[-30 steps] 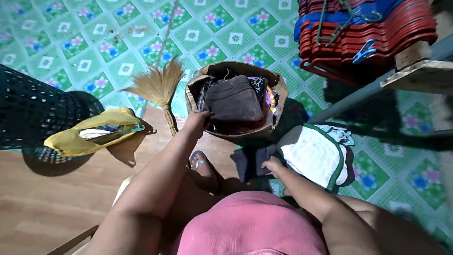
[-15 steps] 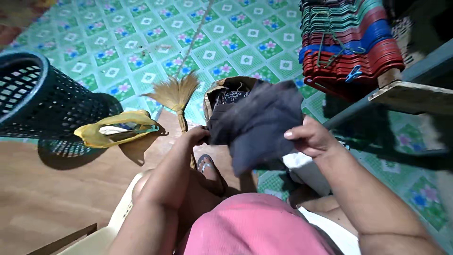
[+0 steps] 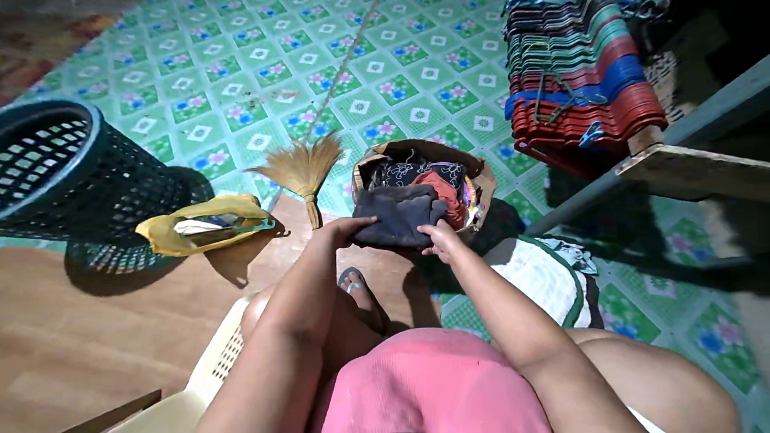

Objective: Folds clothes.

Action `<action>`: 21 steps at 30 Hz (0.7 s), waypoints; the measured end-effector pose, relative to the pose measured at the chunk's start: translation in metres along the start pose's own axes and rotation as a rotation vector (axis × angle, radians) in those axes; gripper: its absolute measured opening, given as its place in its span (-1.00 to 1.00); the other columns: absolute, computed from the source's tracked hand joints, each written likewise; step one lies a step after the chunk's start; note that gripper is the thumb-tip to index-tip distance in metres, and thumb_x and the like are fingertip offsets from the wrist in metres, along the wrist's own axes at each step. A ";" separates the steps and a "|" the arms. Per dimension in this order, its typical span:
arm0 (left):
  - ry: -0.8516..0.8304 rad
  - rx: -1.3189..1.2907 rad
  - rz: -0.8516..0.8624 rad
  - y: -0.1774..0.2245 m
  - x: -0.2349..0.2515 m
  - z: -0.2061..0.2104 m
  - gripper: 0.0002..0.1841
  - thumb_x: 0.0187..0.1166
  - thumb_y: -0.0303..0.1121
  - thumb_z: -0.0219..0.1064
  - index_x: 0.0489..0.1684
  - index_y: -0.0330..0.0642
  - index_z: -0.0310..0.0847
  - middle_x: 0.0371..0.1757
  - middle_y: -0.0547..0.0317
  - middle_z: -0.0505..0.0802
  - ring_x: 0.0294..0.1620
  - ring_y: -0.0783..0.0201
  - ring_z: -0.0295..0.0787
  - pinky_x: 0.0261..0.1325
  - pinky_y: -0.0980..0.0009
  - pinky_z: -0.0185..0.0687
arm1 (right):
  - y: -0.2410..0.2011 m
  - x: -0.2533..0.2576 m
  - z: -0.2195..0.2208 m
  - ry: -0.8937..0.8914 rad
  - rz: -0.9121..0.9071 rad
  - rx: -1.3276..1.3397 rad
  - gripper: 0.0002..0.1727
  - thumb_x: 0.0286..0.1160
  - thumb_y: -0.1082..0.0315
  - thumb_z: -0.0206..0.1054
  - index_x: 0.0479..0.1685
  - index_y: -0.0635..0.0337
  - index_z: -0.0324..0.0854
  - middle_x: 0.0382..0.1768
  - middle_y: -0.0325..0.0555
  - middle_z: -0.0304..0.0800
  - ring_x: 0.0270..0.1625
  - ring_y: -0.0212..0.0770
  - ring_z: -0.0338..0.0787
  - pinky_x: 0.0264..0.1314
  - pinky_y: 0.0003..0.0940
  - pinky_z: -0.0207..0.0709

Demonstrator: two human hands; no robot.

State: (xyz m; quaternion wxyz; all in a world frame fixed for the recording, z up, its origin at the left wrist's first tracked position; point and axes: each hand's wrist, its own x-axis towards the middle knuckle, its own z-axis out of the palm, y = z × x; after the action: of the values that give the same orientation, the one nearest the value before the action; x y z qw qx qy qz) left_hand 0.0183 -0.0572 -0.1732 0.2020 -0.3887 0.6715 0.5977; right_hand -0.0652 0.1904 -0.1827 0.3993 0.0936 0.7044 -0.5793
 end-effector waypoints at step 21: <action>0.763 -0.473 0.170 -0.252 -0.258 -0.130 -0.40 0.49 -0.04 0.44 0.46 -0.12 0.49 0.08 0.08 0.83 -0.04 0.23 0.83 -0.02 0.18 0.82 | 0.133 0.004 -0.344 0.386 0.387 -0.765 -0.58 0.70 0.21 0.21 0.41 0.25 0.48 -0.25 0.01 0.59 -0.43 -0.22 0.51 -0.36 -0.19 0.49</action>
State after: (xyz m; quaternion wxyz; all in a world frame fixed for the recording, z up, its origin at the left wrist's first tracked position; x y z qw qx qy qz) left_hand 0.3950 -0.1051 -0.1192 -0.2038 -0.5599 0.5725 0.5633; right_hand -0.1451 0.5365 -0.2810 0.3674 0.1756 0.8983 -0.1650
